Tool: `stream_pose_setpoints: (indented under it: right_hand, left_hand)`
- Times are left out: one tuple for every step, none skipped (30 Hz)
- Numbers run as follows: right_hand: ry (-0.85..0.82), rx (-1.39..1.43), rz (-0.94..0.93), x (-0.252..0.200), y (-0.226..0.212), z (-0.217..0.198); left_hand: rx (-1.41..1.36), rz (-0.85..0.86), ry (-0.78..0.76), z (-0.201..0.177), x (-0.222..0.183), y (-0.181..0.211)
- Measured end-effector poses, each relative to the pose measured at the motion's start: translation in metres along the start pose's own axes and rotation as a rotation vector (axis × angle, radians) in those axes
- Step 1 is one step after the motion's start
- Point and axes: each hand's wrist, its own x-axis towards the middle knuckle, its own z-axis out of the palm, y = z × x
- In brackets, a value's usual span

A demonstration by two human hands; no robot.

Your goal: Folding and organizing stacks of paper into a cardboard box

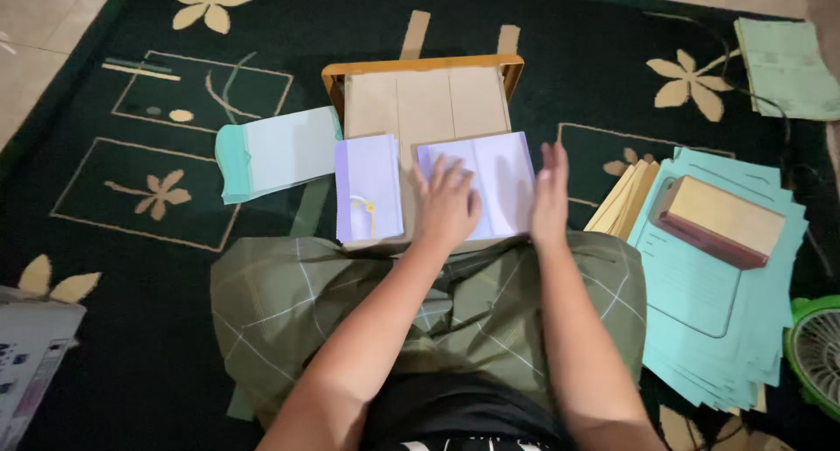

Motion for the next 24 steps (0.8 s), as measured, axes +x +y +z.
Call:
stream_pose_setpoints:
  right_hand:
    - [0.004, 0.009, 0.003, 0.003, 0.033, -0.005]
    - [0.06, 0.316, 0.071, 0.006, 0.066, -0.01]
    - [0.116, 0.623, 0.137, 0.01, 0.099, -0.014]
    - [0.121, 0.633, 0.138, 0.013, 0.101, -0.015]
    - [0.125, 0.74, 0.219, 0.012, 0.103, -0.019]
    - [0.128, 0.847, 0.3, 0.01, 0.105, -0.023]
    - [0.147, 0.844, 0.303, 0.009, 0.103, -0.02]
    - [0.144, 0.825, 0.289, 0.008, 0.101, -0.017]
    - [0.137, 0.805, 0.273, 0.009, 0.099, -0.015]
    - [0.152, 0.8, 0.275, 0.008, 0.095, -0.017]
    - [0.155, 0.793, 0.306, 0.009, 0.091, -0.015]
    - [0.157, 0.786, 0.337, 0.01, 0.086, -0.012]
    - [0.16, 0.787, 0.339, 0.01, 0.086, -0.013]
    - [0.156, 0.788, 0.356, 0.011, 0.084, -0.013]
    - [0.147, 0.789, 0.373, 0.013, 0.083, -0.013]
    - [0.146, 0.791, 0.373, 0.012, 0.083, -0.013]
    - [0.143, 0.783, 0.387, 0.013, 0.083, -0.014]
    - [0.14, 0.774, 0.4, 0.014, 0.082, -0.014]
    - [0.131, 0.776, 0.4, 0.014, 0.078, -0.014]
    - [0.127, 0.72, 0.394, 0.013, 0.074, -0.013]
    - [0.117, 0.666, 0.388, 0.015, 0.069, -0.011]
    - [0.102, 0.669, 0.388, 0.013, 0.071, -0.012]
    - [0.087, 0.614, 0.323, 0.012, 0.073, -0.01]
    - [0.073, 0.561, 0.256, 0.012, 0.074, -0.009]
  left_hand:
    - [0.009, 0.004, -0.005, -0.001, -0.003, 0.001]
    - [-0.131, 0.153, -0.068, -0.003, -0.005, 0.002]
    - [-0.271, 0.302, -0.131, -0.004, -0.006, 0.003]
    - [-0.262, 0.306, -0.137, -0.007, -0.004, 0.0]
    - [-0.283, 0.367, -0.152, -0.008, -0.005, 0.0]
    - [-0.304, 0.427, -0.167, -0.01, -0.005, 0.0]
    - [-0.314, 0.438, -0.179, -0.008, -0.006, 0.0]
    - [-0.317, 0.449, -0.167, -0.007, -0.006, -0.001]
    - [-0.32, 0.458, -0.151, -0.004, -0.005, -0.001]
    - [-0.329, 0.467, -0.159, -0.001, -0.006, 0.0]
    - [-0.311, 0.478, -0.18, 0.001, -0.006, -0.002]
    - [-0.293, 0.488, -0.2, 0.001, -0.007, -0.004]
    - [-0.293, 0.49, -0.203, 0.003, -0.008, -0.004]
    - [-0.295, 0.492, -0.211, 0.003, -0.008, -0.004]
    - [-0.293, 0.492, -0.215, 0.003, -0.008, -0.005]
    - [-0.291, 0.491, -0.216, 0.002, -0.008, -0.004]
    - [-0.306, 0.484, -0.215, 0.001, -0.007, -0.003]
    - [-0.32, 0.476, -0.215, 0.0, -0.006, -0.002]
    - [-0.316, 0.47, -0.21, -0.007, -0.005, 0.0]
    - [-0.339, 0.454, -0.192, -0.015, -0.003, 0.002]
    - [-0.358, 0.433, -0.172, -0.023, -0.002, 0.002]
    - [-0.351, 0.421, -0.165, -0.025, -0.003, 0.004]
    - [-0.347, 0.419, -0.148, -0.028, -0.004, 0.003]
    - [-0.344, 0.417, -0.131, -0.031, -0.005, 0.003]
